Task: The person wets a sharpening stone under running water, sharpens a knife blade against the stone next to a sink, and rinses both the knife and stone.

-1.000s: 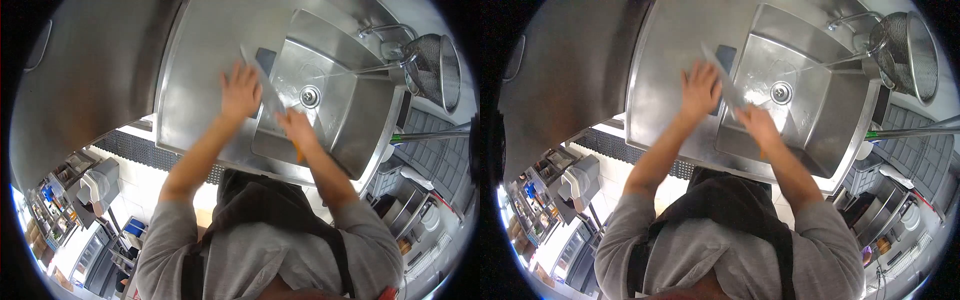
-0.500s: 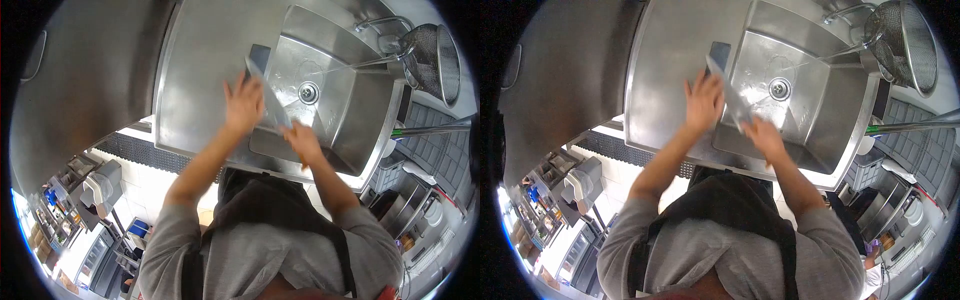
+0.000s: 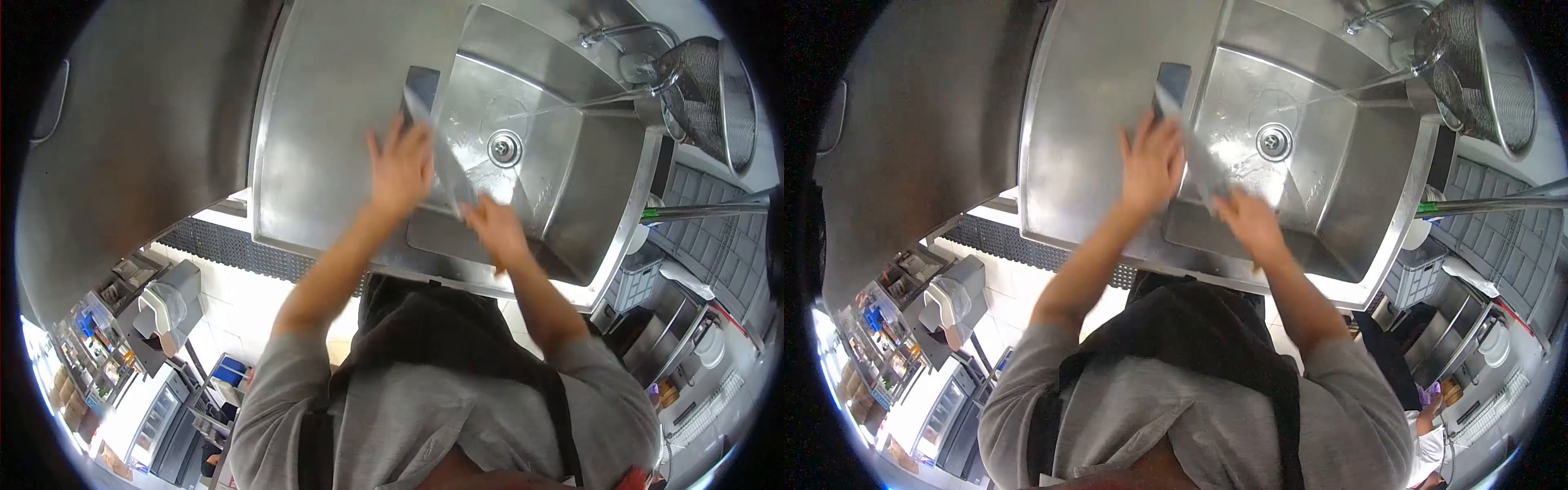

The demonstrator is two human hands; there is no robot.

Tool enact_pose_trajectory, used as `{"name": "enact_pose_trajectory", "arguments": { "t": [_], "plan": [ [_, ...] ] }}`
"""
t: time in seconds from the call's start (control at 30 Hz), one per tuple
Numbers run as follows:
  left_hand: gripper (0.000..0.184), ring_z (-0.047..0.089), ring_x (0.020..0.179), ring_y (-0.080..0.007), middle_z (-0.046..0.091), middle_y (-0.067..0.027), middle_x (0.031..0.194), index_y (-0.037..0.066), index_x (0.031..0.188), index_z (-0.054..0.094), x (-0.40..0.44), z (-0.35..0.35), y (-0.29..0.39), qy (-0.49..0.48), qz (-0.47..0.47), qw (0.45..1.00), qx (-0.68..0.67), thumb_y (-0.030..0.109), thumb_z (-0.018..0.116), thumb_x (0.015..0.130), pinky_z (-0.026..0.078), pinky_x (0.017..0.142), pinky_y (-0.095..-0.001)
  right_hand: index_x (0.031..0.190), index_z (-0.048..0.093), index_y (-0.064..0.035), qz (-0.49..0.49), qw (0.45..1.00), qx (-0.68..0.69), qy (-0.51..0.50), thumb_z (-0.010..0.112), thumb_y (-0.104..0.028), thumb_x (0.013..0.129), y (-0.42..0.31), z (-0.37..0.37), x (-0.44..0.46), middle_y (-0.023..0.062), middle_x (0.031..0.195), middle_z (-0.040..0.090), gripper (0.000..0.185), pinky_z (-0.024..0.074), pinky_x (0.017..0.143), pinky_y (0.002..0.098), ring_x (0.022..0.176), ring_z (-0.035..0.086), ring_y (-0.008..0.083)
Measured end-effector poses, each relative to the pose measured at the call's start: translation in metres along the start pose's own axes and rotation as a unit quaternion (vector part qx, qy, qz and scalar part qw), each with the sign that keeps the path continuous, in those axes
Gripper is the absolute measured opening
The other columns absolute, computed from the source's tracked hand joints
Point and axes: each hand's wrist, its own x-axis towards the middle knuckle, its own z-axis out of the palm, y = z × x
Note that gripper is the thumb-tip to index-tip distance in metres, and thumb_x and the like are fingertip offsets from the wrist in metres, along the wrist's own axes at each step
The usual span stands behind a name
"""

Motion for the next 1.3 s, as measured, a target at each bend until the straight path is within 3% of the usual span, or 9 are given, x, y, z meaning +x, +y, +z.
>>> {"name": "enact_pose_trajectory", "arguments": {
  "t": [0.1,0.2,0.33,0.43,0.6,0.67,0.83,1.17,1.3],
  "plan": [
    [0.037,0.041,0.141,-0.0384,0.057,-0.0046,0.140,0.012,0.125,0.066,-0.034,-0.009,0.014,-0.019,-0.017,0.999,-0.024,0.028,0.062,0.092,0.024,0.109,-0.0771,0.097,0.060,0.0003,-0.068,0.997,-0.020,0.000,0.059,-0.055,0.095,0.025,0.009,0.002,0.0199,0.079,0.067,0.055,0.0510,0.068,0.0453,0.069,0.067,0.0348],
    [0.039,0.040,0.142,-0.0385,0.055,-0.0057,0.144,0.010,0.129,0.063,0.041,0.006,-0.033,0.062,-0.018,0.998,0.021,0.028,0.059,0.094,0.028,0.108,-0.0753,0.091,0.060,-0.0020,-0.095,0.990,-0.092,0.043,0.058,-0.057,0.095,0.000,0.003,0.090,0.0155,0.067,0.062,0.055,0.0501,0.059,0.0431,0.060,0.064,0.0295],
    [0.042,0.038,0.144,-0.0367,0.053,-0.0052,0.148,0.010,0.131,0.061,0.163,0.006,-0.101,0.097,-0.013,0.994,0.043,0.034,0.059,0.096,0.029,0.111,-0.0717,0.091,0.061,0.0000,-0.144,0.982,-0.073,0.094,0.059,-0.049,0.095,-0.108,-0.046,0.181,0.0188,0.076,0.065,0.049,0.0511,0.060,0.0446,0.060,0.064,0.0295],
    [0.042,0.036,0.145,-0.0343,0.051,-0.0051,0.149,0.009,0.132,0.059,0.150,0.000,-0.090,0.030,-0.011,0.998,0.050,0.030,0.056,0.096,0.030,0.109,-0.0719,0.104,0.067,0.0016,-0.159,0.978,-0.059,0.126,0.059,-0.043,0.097,-0.083,-0.025,0.147,0.0249,0.091,0.070,0.046,0.0541,0.076,0.0507,0.084,0.069,0.0423],
    [0.044,0.034,0.146,-0.0378,0.048,-0.0105,0.150,0.007,0.133,0.058,-0.010,-0.011,-0.013,-0.008,-0.079,0.997,-0.009,0.030,0.058,0.095,0.026,0.110,-0.0735,0.106,0.066,0.0009,0.027,0.997,0.012,-0.074,0.058,-0.046,0.097,-0.032,0.006,0.044,0.0259,0.092,0.070,0.048,0.0514,0.082,0.0539,0.090,0.068,0.0450],
    [0.044,0.035,0.146,-0.0388,0.049,-0.0106,0.150,0.007,0.133,0.059,0.017,-0.001,-0.034,0.020,-0.068,0.997,0.005,0.030,0.058,0.095,0.026,0.110,-0.0745,0.107,0.065,0.0006,-0.089,0.993,-0.072,-0.025,0.058,-0.046,0.098,-0.018,0.012,0.050,0.0250,0.090,0.070,0.048,0.0535,0.077,0.0521,0.085,0.069,0.0417],
    [0.044,0.036,0.145,-0.0367,0.049,-0.0089,0.150,0.007,0.132,0.060,0.167,0.007,-0.103,0.085,-0.012,0.996,0.024,0.032,0.058,0.096,0.028,0.112,-0.0707,0.105,0.066,0.0005,-0.099,0.988,-0.089,0.082,0.060,-0.042,0.098,-0.116,-0.049,0.148,0.0244,0.086,0.070,0.043,0.0568,0.070,0.0463,0.077,0.070,0.0380],
    [0.049,0.033,0.147,-0.0390,0.049,-0.0118,0.150,0.004,0.134,0.057,-0.004,-0.016,-0.006,-0.035,-0.090,0.995,0.001,0.032,0.060,0.094,0.025,0.112,-0.0715,0.110,0.063,0.0007,-0.066,0.997,-0.040,-0.025,0.059,-0.054,0.095,-0.010,0.008,0.052,0.0272,0.089,0.069,0.057,0.0510,0.080,0.0543,0.087,0.068,0.0468],
    [0.047,0.037,0.144,-0.0386,0.050,-0.0105,0.146,0.004,0.135,0.056,0.117,0.017,-0.071,0.116,-0.035,0.992,0.041,0.029,0.059,0.095,0.031,0.108,-0.0718,0.102,0.065,0.0039,-0.108,0.989,-0.084,0.062,0.059,-0.048,0.095,-0.083,-0.035,0.135,0.0268,0.089,0.069,0.053,0.0523,0.079,0.0511,0.087,0.069,0.0425]
  ]
}}
